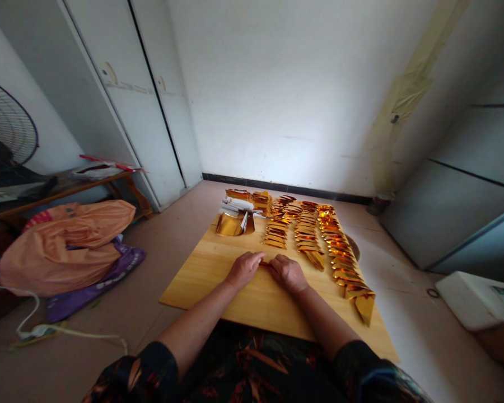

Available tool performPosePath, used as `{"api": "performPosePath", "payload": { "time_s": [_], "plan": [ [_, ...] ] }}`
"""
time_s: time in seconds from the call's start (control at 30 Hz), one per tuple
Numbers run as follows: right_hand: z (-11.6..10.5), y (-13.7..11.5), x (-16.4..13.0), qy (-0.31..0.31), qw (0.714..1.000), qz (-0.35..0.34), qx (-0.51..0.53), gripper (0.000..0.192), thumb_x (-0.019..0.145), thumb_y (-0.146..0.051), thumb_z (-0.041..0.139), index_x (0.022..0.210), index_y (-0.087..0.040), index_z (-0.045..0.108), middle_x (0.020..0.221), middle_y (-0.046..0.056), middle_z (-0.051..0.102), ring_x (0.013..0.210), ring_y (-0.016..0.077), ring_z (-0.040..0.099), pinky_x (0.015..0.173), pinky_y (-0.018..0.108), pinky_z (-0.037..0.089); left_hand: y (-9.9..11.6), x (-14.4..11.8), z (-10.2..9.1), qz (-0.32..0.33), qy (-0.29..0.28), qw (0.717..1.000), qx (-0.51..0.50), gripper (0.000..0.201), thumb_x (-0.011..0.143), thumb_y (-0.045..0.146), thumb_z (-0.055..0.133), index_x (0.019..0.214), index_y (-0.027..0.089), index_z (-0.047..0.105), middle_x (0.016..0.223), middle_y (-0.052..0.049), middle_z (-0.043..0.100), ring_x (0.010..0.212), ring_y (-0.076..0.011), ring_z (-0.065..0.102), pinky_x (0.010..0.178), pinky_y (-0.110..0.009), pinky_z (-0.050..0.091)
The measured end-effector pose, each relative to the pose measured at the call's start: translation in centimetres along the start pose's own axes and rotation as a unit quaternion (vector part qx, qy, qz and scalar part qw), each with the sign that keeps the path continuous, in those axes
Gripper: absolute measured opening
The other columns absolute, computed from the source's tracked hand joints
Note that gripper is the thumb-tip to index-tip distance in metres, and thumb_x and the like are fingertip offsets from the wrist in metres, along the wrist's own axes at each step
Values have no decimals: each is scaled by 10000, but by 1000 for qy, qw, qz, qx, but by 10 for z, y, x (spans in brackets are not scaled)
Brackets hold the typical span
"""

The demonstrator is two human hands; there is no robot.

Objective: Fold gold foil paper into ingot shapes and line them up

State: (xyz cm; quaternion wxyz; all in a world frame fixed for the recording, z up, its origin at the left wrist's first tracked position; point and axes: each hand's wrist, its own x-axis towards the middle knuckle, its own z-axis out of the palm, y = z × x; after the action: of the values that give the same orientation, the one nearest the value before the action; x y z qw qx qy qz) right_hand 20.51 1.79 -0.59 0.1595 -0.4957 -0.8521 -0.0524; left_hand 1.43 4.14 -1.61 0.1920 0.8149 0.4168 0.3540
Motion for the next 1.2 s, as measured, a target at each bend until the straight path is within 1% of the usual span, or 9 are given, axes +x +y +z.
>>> {"api": "performPosePath", "payload": {
  "time_s": [0.13,0.2,0.27,0.33,0.43,0.7,0.97,1.1,1.2],
  "plan": [
    [4,1,0,55,998,30,1,260,937,-244,442,798,-201,658,764,36,616,712,119,561,640,195,374,11,2,-2,-66,86,991,-75,353,834,202,521,1181,205,588,1152,-75,630,878,-155,624,834,-286,505],
    [5,0,0,78,996,38,6,272,940,-239,437,784,-200,656,745,32,612,694,116,553,631,193,365,17,3,-1,-147,138,973,-109,376,812,235,557,1184,184,573,1064,-70,644,734,-126,621,730,-262,517],
    [6,-1,0,99,994,43,14,276,940,-236,440,771,-199,655,726,29,605,670,113,543,617,192,358,24,5,1,-237,129,948,-169,430,784,259,594,1202,174,544,827,-14,646,577,-99,593,578,-219,492],
    [7,-3,-1,119,992,44,25,265,938,-234,449,779,-199,658,724,28,604,660,112,540,608,191,356,31,8,3,-308,77,915,-250,511,760,269,623,1243,169,488,641,49,584,464,-86,564,452,-178,424],
    [10,-5,-2,142,988,38,48,254,940,-230,450,808,-200,664,740,31,610,654,110,546,604,189,363,39,14,6,-353,66,870,-338,481,726,244,654,1174,159,503,634,45,592,483,-94,603,414,-152,390],
    [9,-7,-4,130,979,44,151,277,942,-320,463,819,-195,677,736,43,609,648,117,571,618,198,424,43,15,12,-358,85,809,-459,391,696,245,684,1042,154,527,686,24,607,550,-100,622,479,-176,456],
    [1,-2,-4,107,918,102,369,242,884,-332,496,874,-201,699,823,43,686,777,152,636,726,245,490,41,14,20,-337,102,825,-441,359,655,299,728,918,133,548,637,27,599,493,-79,566,432,-166,401],
    [5,1,-4,113,899,150,396,247,856,-316,488,793,-184,687,772,41,693,730,157,634,690,249,493,42,14,18,-337,85,828,-440,342,666,247,706,949,124,561,665,18,611,510,-75,578,453,-166,411],
    [6,0,-3,101,904,150,387,229,846,-301,495,770,-186,678,756,31,687,714,153,629,675,245,486,42,13,17,-346,77,831,-428,344,673,163,655,1002,117,569,668,21,612,524,-74,583,474,-168,425]
  ]
}}
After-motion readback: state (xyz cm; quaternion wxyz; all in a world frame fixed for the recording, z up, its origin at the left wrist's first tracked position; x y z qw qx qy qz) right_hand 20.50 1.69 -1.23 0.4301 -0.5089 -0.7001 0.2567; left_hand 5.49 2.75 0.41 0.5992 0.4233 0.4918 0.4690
